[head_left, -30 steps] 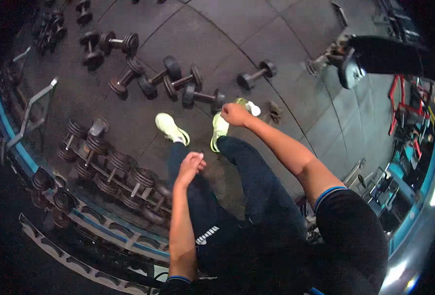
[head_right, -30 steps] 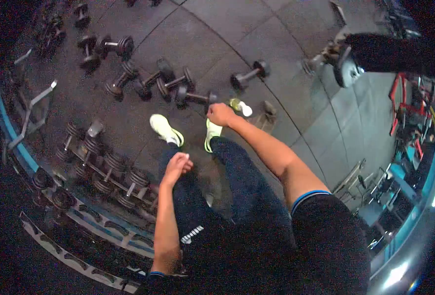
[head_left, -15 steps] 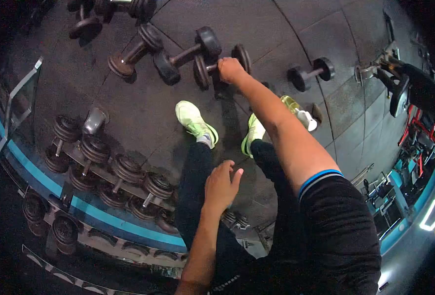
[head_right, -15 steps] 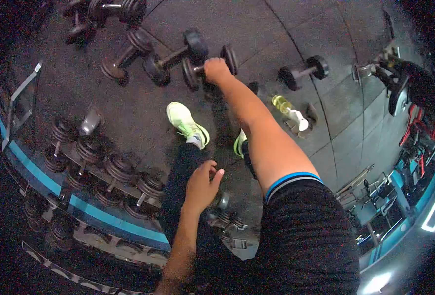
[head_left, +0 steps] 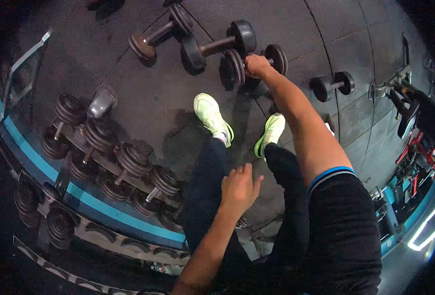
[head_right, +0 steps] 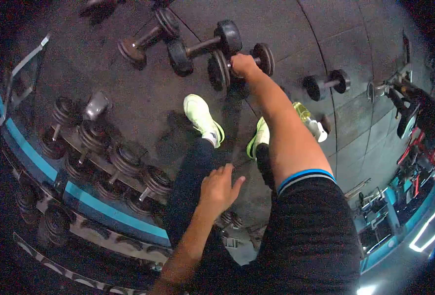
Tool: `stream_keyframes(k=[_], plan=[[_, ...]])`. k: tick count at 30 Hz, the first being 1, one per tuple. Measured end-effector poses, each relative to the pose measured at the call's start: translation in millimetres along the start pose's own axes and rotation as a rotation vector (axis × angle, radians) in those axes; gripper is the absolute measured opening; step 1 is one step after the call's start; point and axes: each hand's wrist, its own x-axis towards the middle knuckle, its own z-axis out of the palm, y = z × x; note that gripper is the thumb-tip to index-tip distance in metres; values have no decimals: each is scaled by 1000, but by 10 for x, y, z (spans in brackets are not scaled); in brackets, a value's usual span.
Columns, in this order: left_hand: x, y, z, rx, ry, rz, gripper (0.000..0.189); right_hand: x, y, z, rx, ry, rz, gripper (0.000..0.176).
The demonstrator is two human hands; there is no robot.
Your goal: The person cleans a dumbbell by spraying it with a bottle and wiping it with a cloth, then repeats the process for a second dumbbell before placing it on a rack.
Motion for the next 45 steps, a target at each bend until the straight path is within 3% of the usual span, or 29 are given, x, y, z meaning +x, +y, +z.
stream_keyframes(k=[6, 9, 12, 14, 15, 16, 18, 20, 22, 23, 25, 26, 28, 30, 32, 33, 36, 37, 40, 43, 45], plan=[[42, 83, 154, -46, 165, 73, 45, -523, 54, -327, -144, 2, -103, 23], [31, 169, 222, -55, 203, 87, 45, -949, 9, -465, -135, 103, -147, 22], [52, 296, 398, -38, 125, 13, 43, -1353, -35, -474, -97, 189, -218, 18], [62, 432, 550, -28, 17, -38, 42, -1556, -56, -335, 108, 105, -67, 21], [53, 494, 650, -23, -34, -63, 42, -1630, 13, -148, 124, 158, -278, 27], [91, 546, 824, -36, -77, -38, 42, -1927, -180, -346, 153, 106, -179, 32], [209, 723, 1288, -64, -168, 11, 45, -2235, -245, -35, 277, 334, -296, 37], [278, 930, 1738, -110, -318, 36, 53, -2761, -478, -110, 622, 350, -412, 54], [371, 999, 2497, -190, -399, 106, 53, -2995, -484, 347, 565, 478, -573, 71], [256, 977, 2765, -203, -351, 163, 47, -3230, -518, 439, 785, 365, -552, 73], [-272, 1020, 2653, -270, -212, 122, 38, -3672, -643, 591, 1222, 127, -495, 77], [-487, 993, 2629, -297, -140, 101, 34, -3779, -664, 760, 1230, 134, -494, 76], [-584, 730, 2990, -942, -60, 270, 24, -3893, -687, 1167, 1105, 228, -514, 75], [-751, 510, 3385, -1621, -72, 237, 21, -3897, -745, 1581, 937, 385, -524, 74], [-761, 258, 4264, -2260, -18, 265, 22, -4004, -774, 1975, 834, 496, -507, 72], [-704, 125, 4807, -2284, 133, 190, 24, -4080, -780, 2129, 795, 533, -499, 72], [-779, 66, 6068, -1791, 279, -170, 22, -4484, -758, 2544, 724, 567, -521, 70], [-834, 89, 6352, -1679, 236, -163, 20, -4601, -735, 2601, 707, 561, -549, 70], [-944, 245, 6969, -986, 473, 86, 29, -5030, -584, 2804, 703, 478, -616, 69], [-1029, 336, 7127, -744, 313, -34, 35, -5266, -461, 2989, 664, 410, -656, 69], [-1048, 353, 7254, -746, 329, -67, 35, -5328, -355, 3210, 645, 365, -671, 68]])
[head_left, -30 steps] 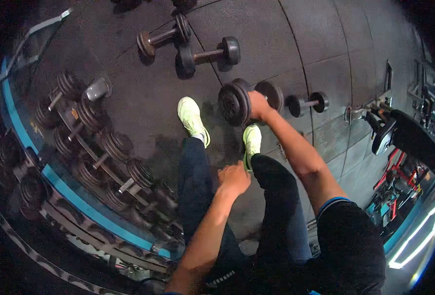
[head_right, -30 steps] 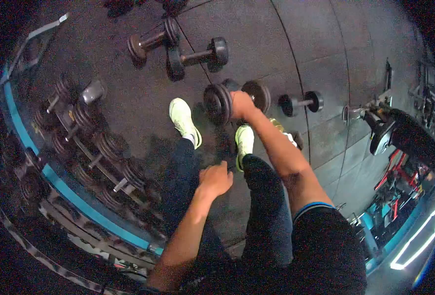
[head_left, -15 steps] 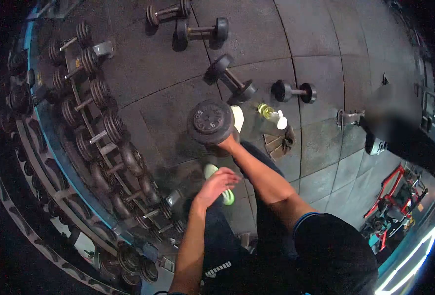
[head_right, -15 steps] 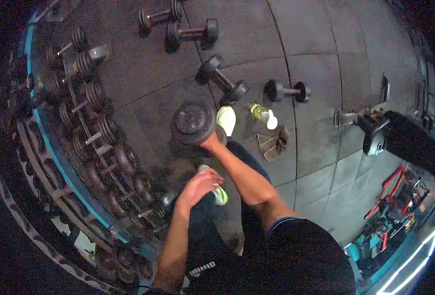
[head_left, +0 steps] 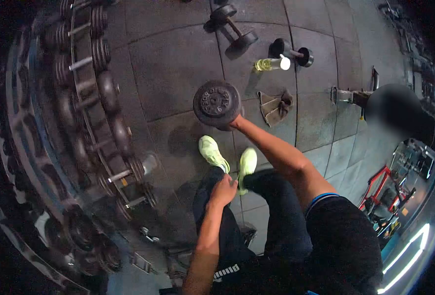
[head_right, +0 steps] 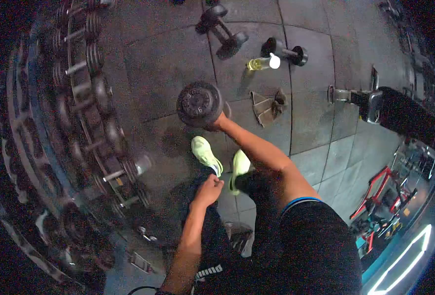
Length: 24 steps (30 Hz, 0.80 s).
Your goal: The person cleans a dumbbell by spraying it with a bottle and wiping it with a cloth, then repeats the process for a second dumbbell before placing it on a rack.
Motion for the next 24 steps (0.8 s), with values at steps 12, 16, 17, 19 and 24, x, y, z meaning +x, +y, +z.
stream_keyframes(k=[12, 16, 17, 19, 24], plan=[[-297, 216, -469, -62, 240, 168, 31, -383, 1758, 344, -33, 35, -110, 67], [-256, 191, -407, 131, 398, 203, 36, -609, 2163, 257, -31, 18, -145, 66], [-256, 160, -352, 193, 460, 259, 37, -620, 2216, 256, -36, 15, -162, 66], [-270, 97, -233, 165, 487, 394, 41, -603, 2334, 286, -42, 6, -198, 66], [-374, 74, -2, 200, 567, 419, 40, -444, 2447, 625, -26, 0, -254, 65]])
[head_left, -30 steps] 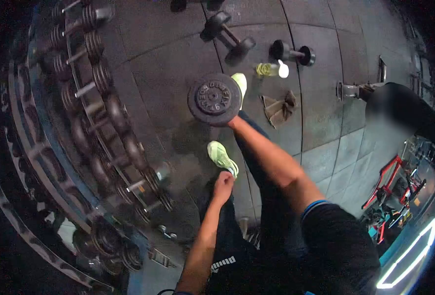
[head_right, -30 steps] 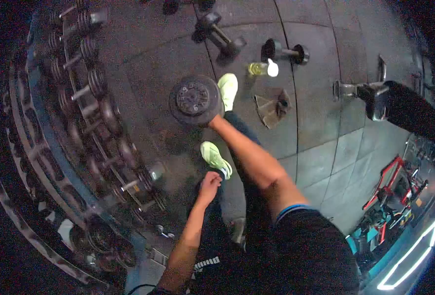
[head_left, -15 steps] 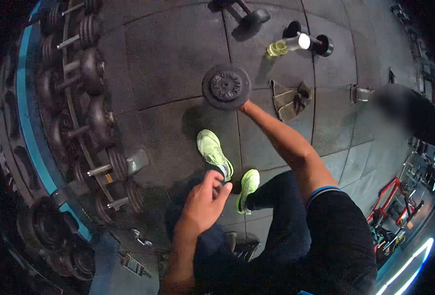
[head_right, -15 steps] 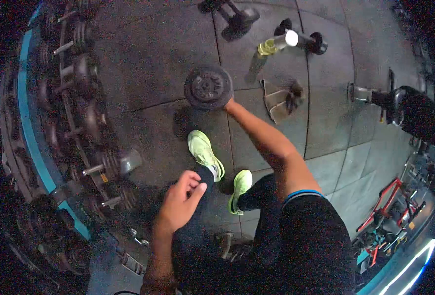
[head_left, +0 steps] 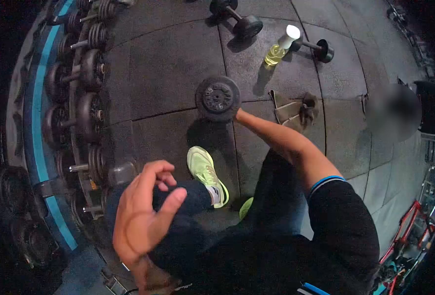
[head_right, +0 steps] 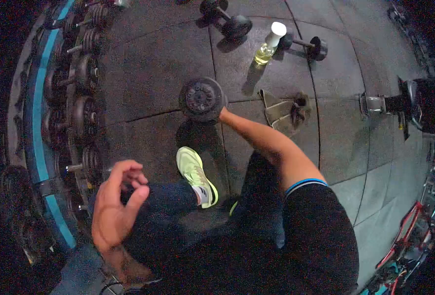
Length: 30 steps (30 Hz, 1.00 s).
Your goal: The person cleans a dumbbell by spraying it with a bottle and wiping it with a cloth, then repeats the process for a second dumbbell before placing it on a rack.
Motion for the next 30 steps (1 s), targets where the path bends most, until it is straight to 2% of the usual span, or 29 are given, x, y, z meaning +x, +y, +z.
stream_keyframes(k=[3, 12, 18, 23, 25, 28, 30], plan=[[2, 137, -17, -16, 21, 17, 37, -2, 68, 31, 5, -7, 2, 64], [-65, 65, 34, -69, 47, 57, 37, -72, 285, -95, -14, -21, 49, 63], [-103, 160, 65, -83, 1, 61, 39, -57, 362, -9, -22, -11, 53, 63], [-81, 226, 113, -73, -32, 103, 38, -202, 768, -89, 103, 50, -71, 62], [-66, 275, 120, -14, -29, 96, 38, -365, 763, -339, 177, 43, -95, 62], [-44, 291, 119, 47, -27, 71, 39, -562, 307, -1027, -251, -306, 426, 58], [-17, 266, 78, 68, -27, 80, 40, -556, 605, -1378, -205, -225, 523, 58]])
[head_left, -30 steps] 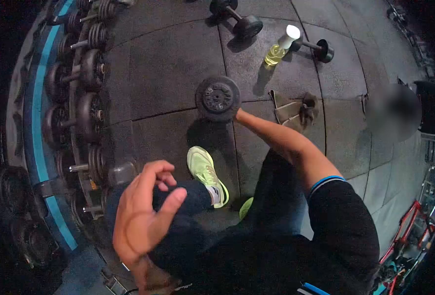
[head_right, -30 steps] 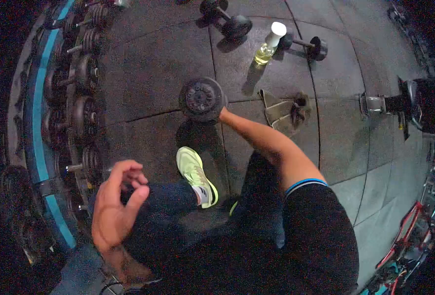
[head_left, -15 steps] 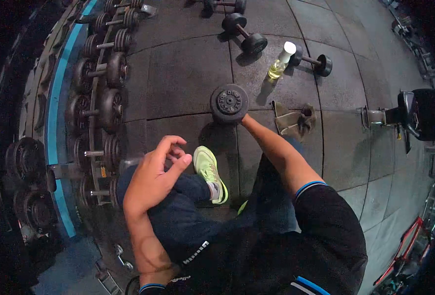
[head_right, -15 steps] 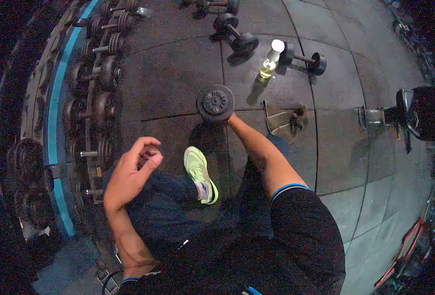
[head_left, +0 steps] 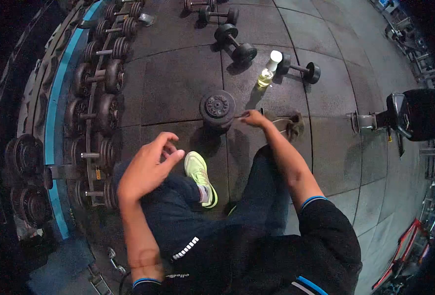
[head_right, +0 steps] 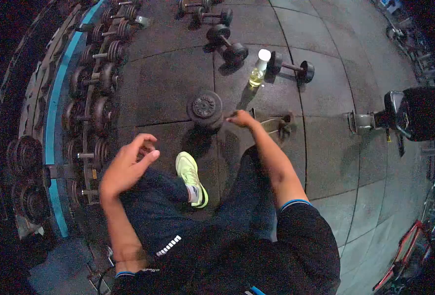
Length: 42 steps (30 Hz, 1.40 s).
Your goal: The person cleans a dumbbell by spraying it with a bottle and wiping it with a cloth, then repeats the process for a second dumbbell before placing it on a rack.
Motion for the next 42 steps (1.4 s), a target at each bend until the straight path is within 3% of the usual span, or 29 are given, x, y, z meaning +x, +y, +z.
stream_keyframes(k=[1, 3, 5, 7, 9, 12, 15, 16, 17, 20, 21, 23, 25, 27, 29, 31, 33, 36, 38, 41, 42], plan=[[15, 35, -79, 35, 9, 47, 39, 28, 176, -113, 40, 27, 50, 58], [63, 253, -353, 101, 32, 141, 38, -225, 105, -550, -22, 385, 2, 62], [173, 509, -566, 111, 199, 250, 37, -263, 207, -867, 66, 647, 26, 71], [321, 612, -690, -54, 327, 291, 35, -96, 265, -1114, 53, 873, -48, 82], [477, 657, -795, -180, 333, 372, 30, 105, 92, -1382, 11, 979, -85, 91], [716, 661, -838, -151, 222, 381, 29, 475, -173, -1583, 195, 1047, -232, 99], [872, 553, -534, -11, 151, 326, 28, 849, -266, -1590, 519, 1145, -440, 92], [869, 556, -382, 141, 122, 299, 31, 961, -194, -1594, 489, 1111, -339, 85], [862, 575, -222, 193, -20, 204, 35, 1045, -100, -1539, 452, 1111, -287, 82], [787, 38, 324, 566, -311, 326, 44, 890, -203, -1434, 335, 1180, -202, 72], [733, 113, 400, 653, -520, 146, 47, 812, -314, -1414, 370, 1218, -232, 71], [582, 189, 508, 710, -627, 113, 48, 618, -401, -1355, 435, 1286, -277, 69], [508, 179, 562, 672, -544, 229, 48, 493, -292, -1408, 505, 1295, -280, 69], [491, 226, 564, 652, -422, 328, 48, 460, -179, -1543, 582, 1261, -418, 59], [470, 292, 520, 647, -277, 399, 48, 84, -406, -1652, 661, 1141, -540, 50], [447, 261, 487, 650, -274, 404, 49, -385, -694, -1640, 654, 1109, -585, 46], [430, 209, 453, 663, -290, 391, 49, -760, -873, -1574, 733, 1074, -556, 44], [407, 143, 446, 694, -351, 345, 51, -978, -661, -1373, 679, 978, -438, 41], [424, 176, 418, 735, -359, 326, 52, -1172, -931, -1038, 630, 980, -433, 38], [398, 249, 422, 708, -354, 364, 52, -1411, -1214, -662, 760, 658, -352, 31], [380, 277, 425, 703, -355, 385, 53, -1439, -1243, -586, 667, 646, -366, 31]])
